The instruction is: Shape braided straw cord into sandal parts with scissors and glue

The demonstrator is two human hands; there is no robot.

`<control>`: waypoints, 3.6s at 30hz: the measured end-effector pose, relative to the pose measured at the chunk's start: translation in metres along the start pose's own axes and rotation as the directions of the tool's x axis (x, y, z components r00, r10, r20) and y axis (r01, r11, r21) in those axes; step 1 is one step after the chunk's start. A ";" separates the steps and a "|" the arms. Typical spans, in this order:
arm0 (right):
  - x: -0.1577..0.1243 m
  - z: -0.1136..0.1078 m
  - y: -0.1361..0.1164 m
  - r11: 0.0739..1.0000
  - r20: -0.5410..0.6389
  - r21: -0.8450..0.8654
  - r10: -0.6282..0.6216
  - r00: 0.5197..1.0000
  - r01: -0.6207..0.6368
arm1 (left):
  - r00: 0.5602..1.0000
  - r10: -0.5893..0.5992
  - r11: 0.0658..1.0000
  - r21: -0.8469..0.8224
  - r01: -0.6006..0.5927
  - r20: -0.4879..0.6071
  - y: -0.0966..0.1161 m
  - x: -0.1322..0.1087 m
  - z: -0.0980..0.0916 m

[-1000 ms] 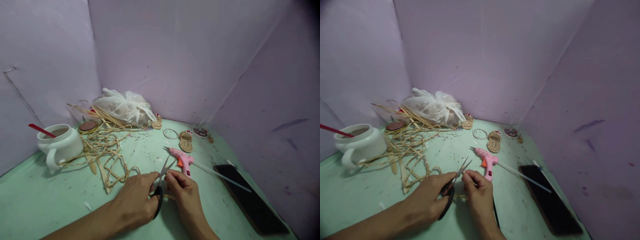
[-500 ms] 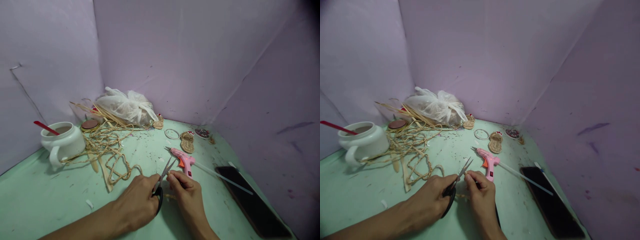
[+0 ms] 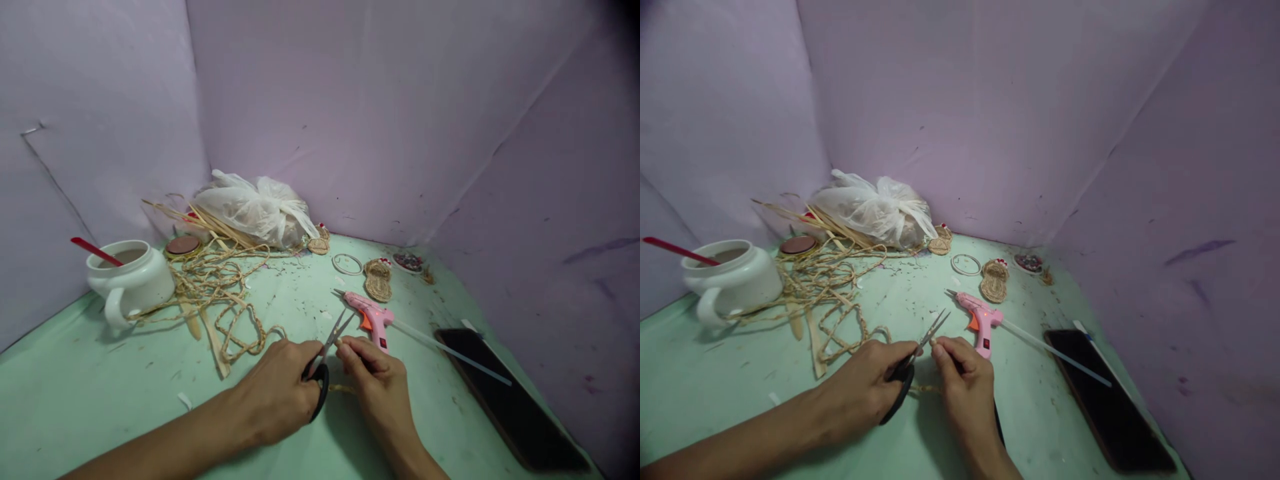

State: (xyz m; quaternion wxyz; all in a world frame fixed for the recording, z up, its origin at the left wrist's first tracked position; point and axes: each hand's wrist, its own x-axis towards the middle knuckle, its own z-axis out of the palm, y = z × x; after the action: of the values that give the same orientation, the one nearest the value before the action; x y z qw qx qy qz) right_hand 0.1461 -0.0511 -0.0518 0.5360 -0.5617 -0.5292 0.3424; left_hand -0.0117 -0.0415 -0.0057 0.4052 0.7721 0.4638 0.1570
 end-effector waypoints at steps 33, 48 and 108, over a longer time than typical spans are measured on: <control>0.001 -0.001 0.004 0.999 0.002 -0.008 0.044 0.999 -0.044 | 0.999 0.025 0.999 0.020 -0.025 -0.024 -0.014 0.008 0.002; 0.012 0.001 0.005 0.888 0.007 0.355 0.312 0.950 -0.294 | 0.918 -0.032 0.746 0.601 0.285 -0.395 -0.037 0.109 -0.056; -0.018 -0.045 0.004 0.958 -0.018 -0.062 0.280 0.960 -0.281 | 0.850 -0.502 0.840 -0.322 0.437 -0.157 -0.042 0.054 0.001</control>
State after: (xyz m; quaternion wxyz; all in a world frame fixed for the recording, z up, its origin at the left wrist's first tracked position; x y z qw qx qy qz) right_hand 0.1864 -0.0784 -0.0503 0.4663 -0.6494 -0.4524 0.3952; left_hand -0.0078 0.0137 -0.0452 0.4764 0.5459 0.6581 0.2048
